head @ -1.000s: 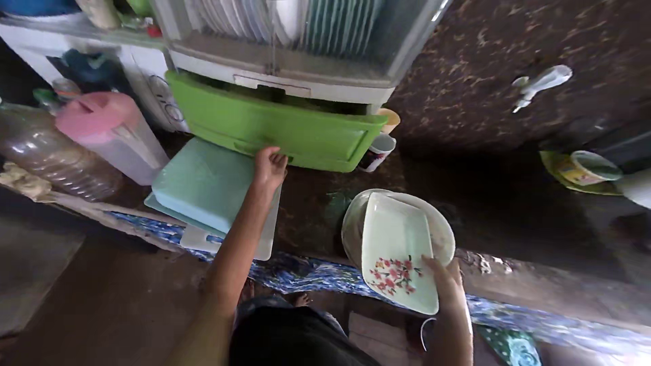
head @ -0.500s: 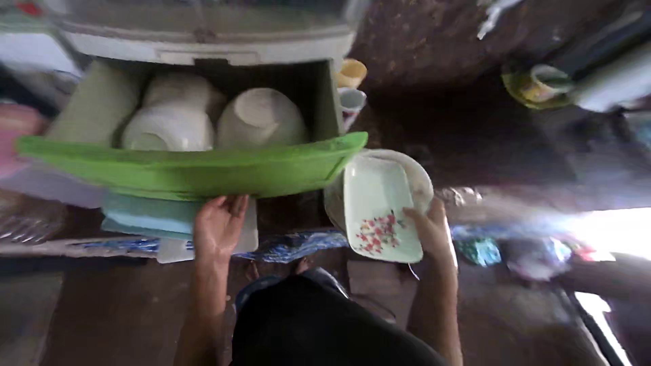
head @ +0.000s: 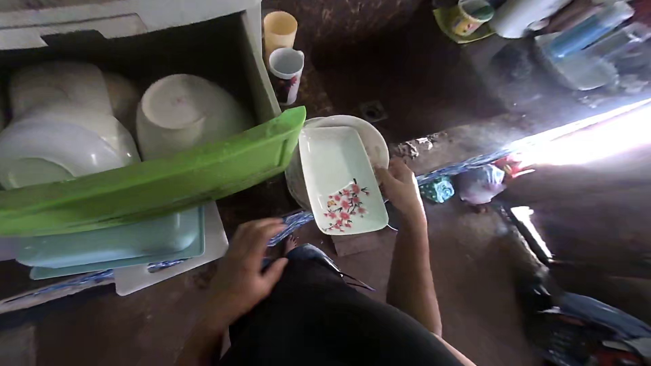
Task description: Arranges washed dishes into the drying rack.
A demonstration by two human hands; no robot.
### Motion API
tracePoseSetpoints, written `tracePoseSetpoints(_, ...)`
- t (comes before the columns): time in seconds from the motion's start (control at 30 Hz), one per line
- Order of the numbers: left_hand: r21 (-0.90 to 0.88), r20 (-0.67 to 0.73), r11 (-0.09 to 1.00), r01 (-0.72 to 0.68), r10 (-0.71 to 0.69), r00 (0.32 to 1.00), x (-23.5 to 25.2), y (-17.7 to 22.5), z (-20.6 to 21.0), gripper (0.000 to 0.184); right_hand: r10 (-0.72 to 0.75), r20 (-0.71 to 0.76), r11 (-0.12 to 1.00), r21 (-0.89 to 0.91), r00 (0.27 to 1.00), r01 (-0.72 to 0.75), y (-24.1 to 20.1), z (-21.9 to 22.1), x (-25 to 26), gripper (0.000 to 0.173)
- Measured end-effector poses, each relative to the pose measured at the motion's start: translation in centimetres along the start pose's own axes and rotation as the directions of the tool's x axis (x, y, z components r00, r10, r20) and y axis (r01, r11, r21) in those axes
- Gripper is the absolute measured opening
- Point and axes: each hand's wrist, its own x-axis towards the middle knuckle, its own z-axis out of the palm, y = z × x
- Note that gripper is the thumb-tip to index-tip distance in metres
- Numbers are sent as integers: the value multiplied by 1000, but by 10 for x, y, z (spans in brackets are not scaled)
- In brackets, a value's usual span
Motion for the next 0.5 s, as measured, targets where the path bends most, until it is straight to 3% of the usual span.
tracePoseSetpoints(0.07, 151, 28, 954, -257, 256, 966, 29, 2, 38, 41, 14, 8, 999, -41, 1000, -14, -1, 2, 2, 33)
tracePoseSetpoints(0.17, 279, 32, 856, -436, 445, 895, 60, -6, 85, 24, 21, 31, 991, -131, 999, -17, 2, 2, 3, 36)
tracePoseSetpoints(0.2, 319, 11, 815, -485, 508, 861, 68, -9, 92, 16, 14, 36, 989, -148, 999, -8, 3, 1, 4, 39)
tracePoseSetpoints(0.3, 394, -33, 691, -606, 669, 742, 84, -5, 83, 14, -7, 48, 990, -137, 999, 14, 1, 1, 1, 43)
tracePoseSetpoints(0.43, 197, -178, 713, -672, 701, 691, 90, 20, 57, 15, 27, -21, 990, -135, 999, -29, -37, 5, -24, 38)
tracePoseSetpoints(0.5, -11, -329, 754, -657, 618, 714, 83, 33, 40, 20, 73, -9, 997, 28, 997, -73, -71, 0, -45, 32)
